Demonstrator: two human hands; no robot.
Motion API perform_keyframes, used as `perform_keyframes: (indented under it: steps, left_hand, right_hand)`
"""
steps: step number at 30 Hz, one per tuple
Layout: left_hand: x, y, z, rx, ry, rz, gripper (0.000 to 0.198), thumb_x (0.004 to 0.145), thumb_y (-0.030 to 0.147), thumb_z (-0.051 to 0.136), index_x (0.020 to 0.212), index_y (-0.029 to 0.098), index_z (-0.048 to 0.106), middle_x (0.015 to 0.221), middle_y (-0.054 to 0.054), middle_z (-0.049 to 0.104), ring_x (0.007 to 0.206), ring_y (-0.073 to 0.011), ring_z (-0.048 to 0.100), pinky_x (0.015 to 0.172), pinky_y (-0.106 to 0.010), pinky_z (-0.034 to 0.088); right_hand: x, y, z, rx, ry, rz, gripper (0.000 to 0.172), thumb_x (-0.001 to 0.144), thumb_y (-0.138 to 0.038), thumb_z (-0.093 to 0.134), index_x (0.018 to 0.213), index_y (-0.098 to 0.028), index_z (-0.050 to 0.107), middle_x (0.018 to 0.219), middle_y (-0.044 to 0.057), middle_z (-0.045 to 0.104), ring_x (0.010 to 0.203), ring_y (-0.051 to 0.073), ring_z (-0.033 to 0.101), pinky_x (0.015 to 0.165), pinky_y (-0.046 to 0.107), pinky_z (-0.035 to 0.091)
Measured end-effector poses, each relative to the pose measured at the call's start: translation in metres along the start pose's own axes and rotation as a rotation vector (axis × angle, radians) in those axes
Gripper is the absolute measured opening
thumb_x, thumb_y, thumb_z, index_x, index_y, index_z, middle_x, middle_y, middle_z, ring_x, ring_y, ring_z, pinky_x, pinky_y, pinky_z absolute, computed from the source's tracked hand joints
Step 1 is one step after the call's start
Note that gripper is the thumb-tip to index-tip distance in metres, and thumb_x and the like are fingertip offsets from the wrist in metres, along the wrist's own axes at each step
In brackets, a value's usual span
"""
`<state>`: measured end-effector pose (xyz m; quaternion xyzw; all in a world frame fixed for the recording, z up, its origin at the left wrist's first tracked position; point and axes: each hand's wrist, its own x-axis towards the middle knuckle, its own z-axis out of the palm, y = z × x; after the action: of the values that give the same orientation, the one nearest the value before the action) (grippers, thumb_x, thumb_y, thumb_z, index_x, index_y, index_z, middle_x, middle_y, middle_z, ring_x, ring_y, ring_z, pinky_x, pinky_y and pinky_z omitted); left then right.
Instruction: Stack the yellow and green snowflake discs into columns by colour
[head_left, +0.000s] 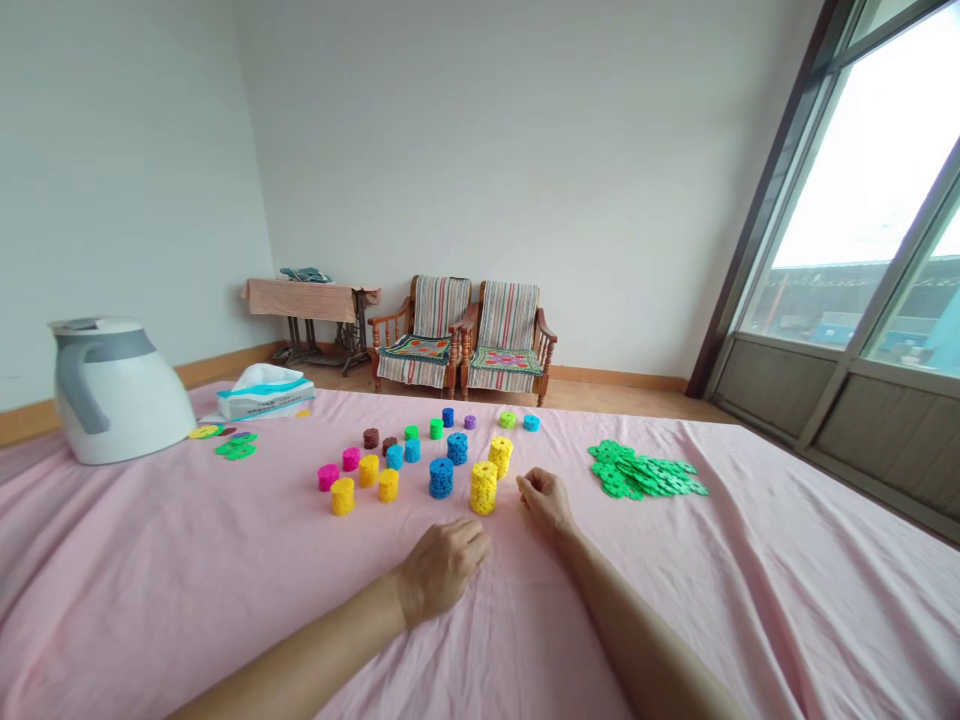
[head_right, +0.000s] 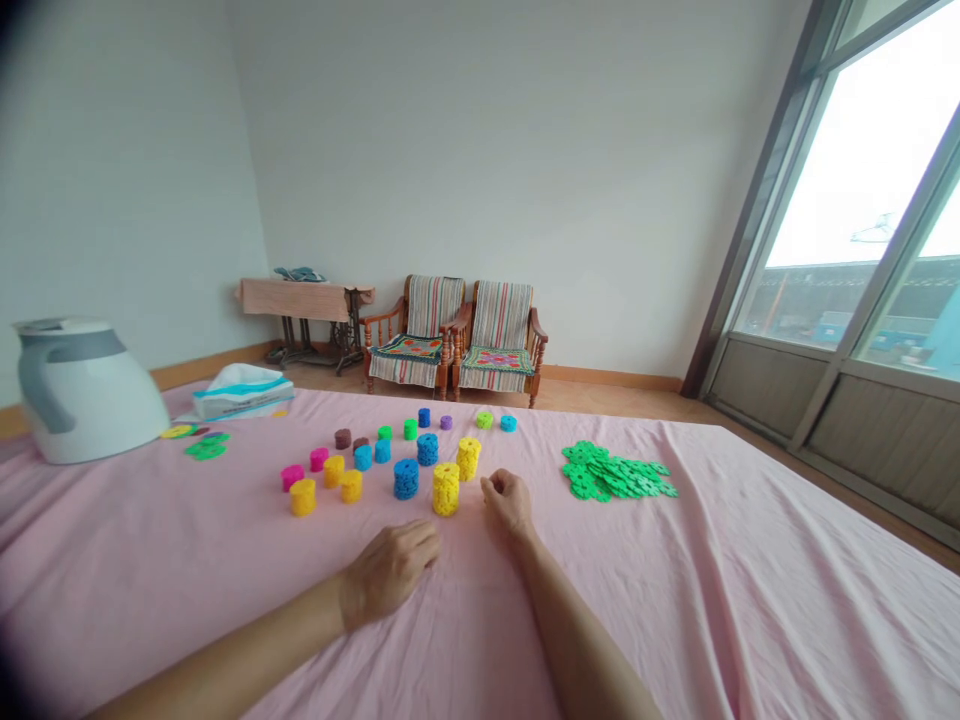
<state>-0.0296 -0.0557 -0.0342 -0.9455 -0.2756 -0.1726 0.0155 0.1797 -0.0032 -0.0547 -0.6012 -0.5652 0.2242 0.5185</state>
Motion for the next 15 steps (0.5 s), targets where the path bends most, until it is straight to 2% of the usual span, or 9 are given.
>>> perform_keyframes:
  steps: [6, 11, 15]
  left_hand:
    - [-0.003, 0.005, -0.007, 0.022, 0.054, -0.085, 0.016, 0.078, 0.003, 0.045, 0.078, 0.019, 0.050, 0.084, -0.001, 0.056, 0.079, -0.0161, 0.053, 0.068, -0.024, 0.042]
    - [-0.006, 0.001, -0.007, 0.010, 0.129, -0.183, 0.021, 0.075, -0.001, 0.039, 0.078, 0.018, 0.049, 0.080, -0.001, 0.055, 0.071, -0.0150, 0.053, 0.063, -0.024, 0.040]
    - [-0.004, -0.002, -0.004, -0.038, 0.136, -0.182, 0.022, 0.070, -0.002, 0.040, 0.072, 0.019, 0.047, 0.074, 0.001, 0.054, 0.068, -0.0143, 0.053, 0.061, -0.023, 0.039]
  right_hand:
    - [-0.008, -0.003, -0.002, -0.023, 0.006, -0.034, 0.013, 0.064, -0.025, 0.048, 0.060, -0.018, 0.058, 0.053, -0.002, 0.059, 0.053, 0.013, 0.052, 0.049, 0.021, 0.036]
    - [-0.005, 0.006, 0.001, -0.016, 0.054, -0.042, 0.025, 0.067, -0.023, 0.043, 0.076, -0.017, 0.065, 0.066, 0.003, 0.066, 0.062, 0.017, 0.060, 0.055, 0.025, 0.042]
    - [0.007, 0.014, 0.002, -0.010, 0.084, -0.042, 0.027, 0.070, -0.030, 0.049, 0.086, -0.015, 0.066, 0.073, 0.007, 0.068, 0.068, 0.019, 0.063, 0.061, 0.028, 0.045]
